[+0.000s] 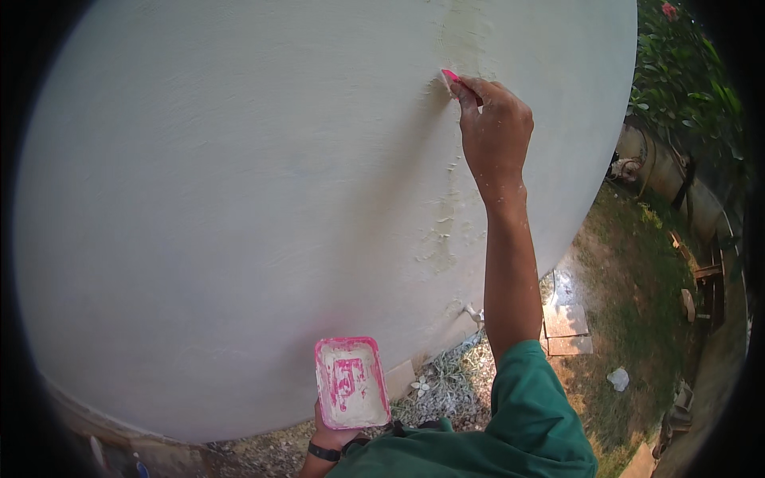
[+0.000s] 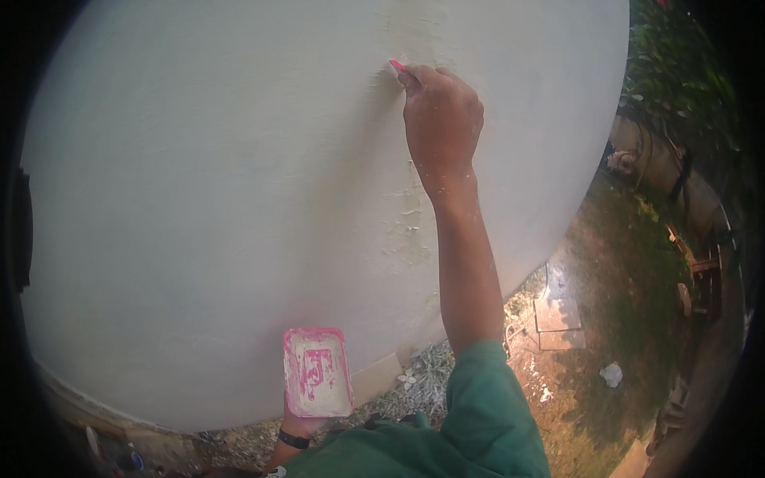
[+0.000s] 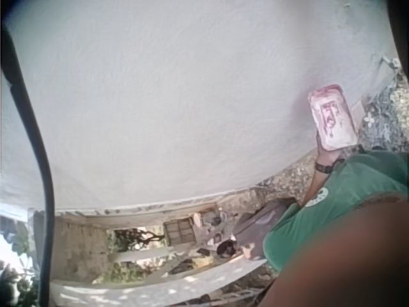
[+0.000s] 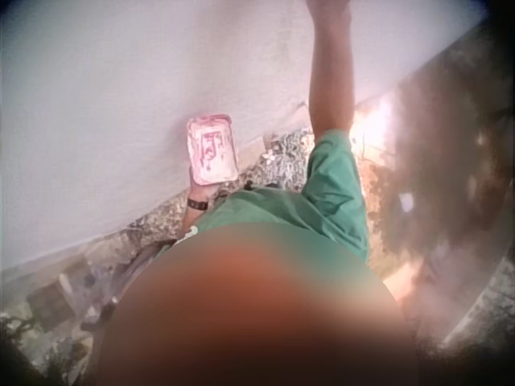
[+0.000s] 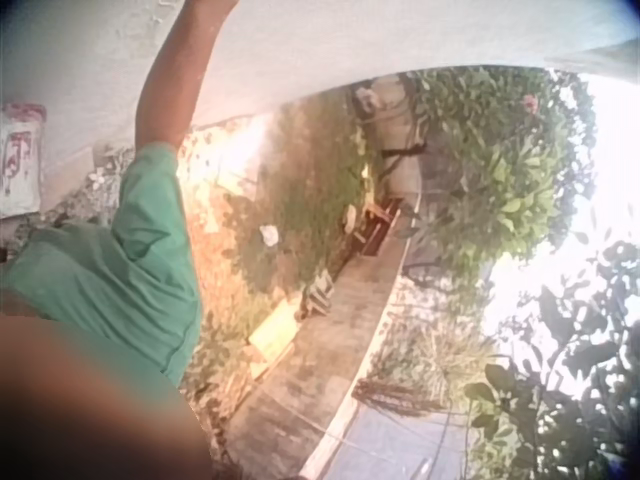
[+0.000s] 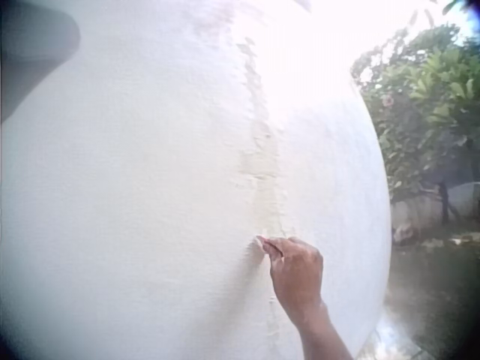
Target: The person uses a small pink scraper to apply white plaster from a pink container onto a vertical wall, smoothing the surface in short strokes. Another person is visible nearby, also working on the wall.
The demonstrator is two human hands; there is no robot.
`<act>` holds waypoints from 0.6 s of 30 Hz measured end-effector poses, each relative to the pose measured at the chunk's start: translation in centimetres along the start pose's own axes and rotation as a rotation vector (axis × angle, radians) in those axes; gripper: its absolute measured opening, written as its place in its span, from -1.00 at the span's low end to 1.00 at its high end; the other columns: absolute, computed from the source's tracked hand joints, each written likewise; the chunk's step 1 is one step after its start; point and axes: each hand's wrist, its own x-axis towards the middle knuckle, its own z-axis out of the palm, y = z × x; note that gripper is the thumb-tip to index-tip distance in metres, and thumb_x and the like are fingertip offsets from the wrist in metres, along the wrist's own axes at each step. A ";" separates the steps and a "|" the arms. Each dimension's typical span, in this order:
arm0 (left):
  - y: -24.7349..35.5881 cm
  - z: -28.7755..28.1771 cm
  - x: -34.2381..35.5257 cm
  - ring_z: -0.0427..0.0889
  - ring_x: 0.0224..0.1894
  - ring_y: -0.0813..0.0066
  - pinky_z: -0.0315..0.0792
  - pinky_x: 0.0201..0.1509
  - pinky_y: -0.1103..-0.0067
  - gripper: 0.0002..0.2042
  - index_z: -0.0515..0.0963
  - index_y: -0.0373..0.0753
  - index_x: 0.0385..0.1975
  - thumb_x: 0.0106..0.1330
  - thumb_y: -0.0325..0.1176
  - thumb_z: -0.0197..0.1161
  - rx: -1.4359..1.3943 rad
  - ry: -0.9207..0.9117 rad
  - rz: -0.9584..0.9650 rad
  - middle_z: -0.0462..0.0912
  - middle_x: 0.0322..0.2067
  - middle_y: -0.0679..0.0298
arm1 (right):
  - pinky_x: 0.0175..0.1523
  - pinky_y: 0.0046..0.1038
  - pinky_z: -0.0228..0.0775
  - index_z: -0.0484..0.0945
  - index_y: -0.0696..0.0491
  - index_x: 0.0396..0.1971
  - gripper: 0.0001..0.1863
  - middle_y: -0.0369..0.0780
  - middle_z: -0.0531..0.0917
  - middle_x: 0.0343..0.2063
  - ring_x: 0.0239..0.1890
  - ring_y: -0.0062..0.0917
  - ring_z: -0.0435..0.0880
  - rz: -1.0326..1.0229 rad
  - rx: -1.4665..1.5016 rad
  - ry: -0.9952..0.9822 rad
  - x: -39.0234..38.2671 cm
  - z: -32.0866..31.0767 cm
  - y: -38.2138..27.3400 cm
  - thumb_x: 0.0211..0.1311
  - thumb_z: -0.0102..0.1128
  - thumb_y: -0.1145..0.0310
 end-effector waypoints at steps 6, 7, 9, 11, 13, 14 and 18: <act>-0.4 0.2 0.3 0.62 0.30 0.25 0.56 0.40 0.23 -0.43 0.35 -0.14 0.43 0.50 -0.09 0.29 -0.536 -0.060 -0.138 0.61 0.28 0.19 | -0.22 -0.35 0.50 0.82 0.13 -0.15 -0.86 -0.14 0.74 -0.42 -0.44 -0.30 0.66 0.036 0.048 -0.126 -2.0 0.4 -0.8 0.41 0.39 0.41; -0.3 0.2 0.3 0.62 0.31 0.24 0.56 0.41 0.22 -0.44 0.35 -0.14 0.43 0.52 -0.09 0.27 -0.541 -0.066 -0.136 0.61 0.29 0.19 | -0.20 -0.37 0.51 0.82 0.12 -0.15 -0.86 -0.15 0.76 -0.41 -0.43 -0.32 0.68 0.032 0.056 -0.144 -2.3 0.2 -0.8 0.41 0.40 0.42; -0.2 0.2 0.4 0.61 0.32 0.23 0.55 0.42 0.21 -0.46 0.35 -0.14 0.43 0.54 -0.09 0.23 -0.507 -0.063 -0.135 0.60 0.30 0.18 | -0.18 -0.40 0.53 0.83 0.11 -0.13 -0.85 -0.16 0.79 -0.37 -0.40 -0.38 0.71 0.042 0.093 -0.167 -2.4 -0.4 -0.7 0.40 0.41 0.42; -0.1 0.2 0.3 0.60 0.33 0.23 0.54 0.43 0.20 -0.43 0.34 -0.14 0.44 0.53 -0.06 0.25 -0.663 -0.053 -0.172 0.60 0.31 0.18 | -0.16 -0.43 0.55 0.83 0.10 -0.11 -0.84 -0.18 0.82 -0.32 -0.37 -0.45 0.75 0.076 0.164 -0.176 -2.1 -1.2 -0.2 0.39 0.42 0.42; 0.0 0.2 0.3 0.61 0.32 0.23 0.54 0.43 0.19 -0.40 0.34 -0.14 0.44 0.49 -0.04 0.30 -0.745 -0.028 -0.198 0.60 0.31 0.18 | -0.16 -0.47 0.55 0.85 0.07 -0.11 -0.85 -0.20 0.84 -0.28 -0.33 -0.51 0.77 0.093 0.190 -0.114 -2.0 -1.5 0.1 0.38 0.44 0.42; -0.1 0.3 0.3 0.61 0.32 0.23 0.54 0.42 0.18 -0.39 0.35 -0.14 0.44 0.48 -0.05 0.32 -0.756 -0.017 -0.201 0.60 0.31 0.18 | -0.16 -0.49 0.56 0.85 0.06 -0.11 -0.85 -0.21 0.85 -0.26 -0.31 -0.54 0.77 0.122 0.200 -0.080 -2.0 -1.4 0.3 0.37 0.45 0.43; -0.2 0.2 0.1 0.65 0.28 0.24 0.57 0.40 0.20 -0.38 0.37 -0.15 0.42 0.43 -0.09 0.39 -0.324 -0.021 -0.098 0.63 0.28 0.19 | -0.29 -0.40 0.49 0.86 0.00 -0.22 -0.91 -0.28 0.77 -0.39 -0.40 -0.44 0.71 0.012 0.062 0.148 -3.2 1.6 0.2 0.33 0.46 0.41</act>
